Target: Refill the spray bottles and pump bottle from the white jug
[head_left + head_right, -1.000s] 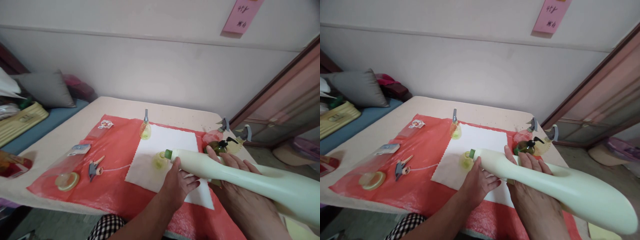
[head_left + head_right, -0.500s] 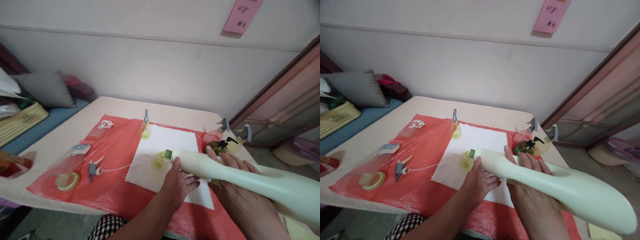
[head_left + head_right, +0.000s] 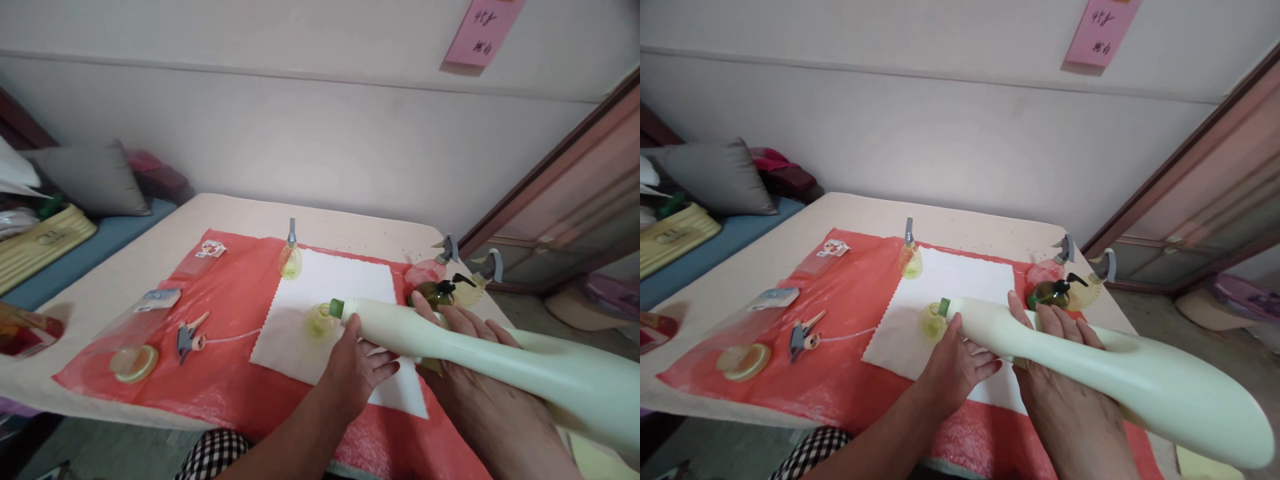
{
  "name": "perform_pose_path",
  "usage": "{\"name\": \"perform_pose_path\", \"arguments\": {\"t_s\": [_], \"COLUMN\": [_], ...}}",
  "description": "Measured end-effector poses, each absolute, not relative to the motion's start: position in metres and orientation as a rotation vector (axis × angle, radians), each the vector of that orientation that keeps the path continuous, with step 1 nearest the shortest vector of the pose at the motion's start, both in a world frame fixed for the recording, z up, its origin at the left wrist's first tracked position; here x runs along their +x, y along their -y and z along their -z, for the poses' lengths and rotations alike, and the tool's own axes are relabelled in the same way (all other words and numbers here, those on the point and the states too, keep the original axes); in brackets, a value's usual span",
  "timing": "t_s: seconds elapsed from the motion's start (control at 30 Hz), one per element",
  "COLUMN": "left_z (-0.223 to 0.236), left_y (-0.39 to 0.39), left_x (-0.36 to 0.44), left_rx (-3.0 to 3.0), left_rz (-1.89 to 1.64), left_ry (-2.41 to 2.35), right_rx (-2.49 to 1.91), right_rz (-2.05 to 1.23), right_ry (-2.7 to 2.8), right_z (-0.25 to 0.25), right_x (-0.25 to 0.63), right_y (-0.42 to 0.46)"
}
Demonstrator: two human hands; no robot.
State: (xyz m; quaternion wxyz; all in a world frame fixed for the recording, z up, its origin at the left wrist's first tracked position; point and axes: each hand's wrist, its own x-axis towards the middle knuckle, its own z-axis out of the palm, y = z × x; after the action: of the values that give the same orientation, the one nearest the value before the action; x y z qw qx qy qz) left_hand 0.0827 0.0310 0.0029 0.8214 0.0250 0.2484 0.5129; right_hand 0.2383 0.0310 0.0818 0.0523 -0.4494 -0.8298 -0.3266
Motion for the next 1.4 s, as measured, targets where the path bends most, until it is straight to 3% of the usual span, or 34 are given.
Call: {"name": "perform_pose_path", "arguments": {"t_s": [1.4], "left_z": [-0.0066], "left_y": [-0.0325], "left_x": [0.0826], "left_rx": [0.030], "left_rz": [-1.096], "left_ry": [-0.556], "right_rx": [-1.366], "right_rz": [1.021], "right_ry": [2.512], "right_z": [-0.0820], "right_x": [0.2369], "right_y": [-0.0315]}}
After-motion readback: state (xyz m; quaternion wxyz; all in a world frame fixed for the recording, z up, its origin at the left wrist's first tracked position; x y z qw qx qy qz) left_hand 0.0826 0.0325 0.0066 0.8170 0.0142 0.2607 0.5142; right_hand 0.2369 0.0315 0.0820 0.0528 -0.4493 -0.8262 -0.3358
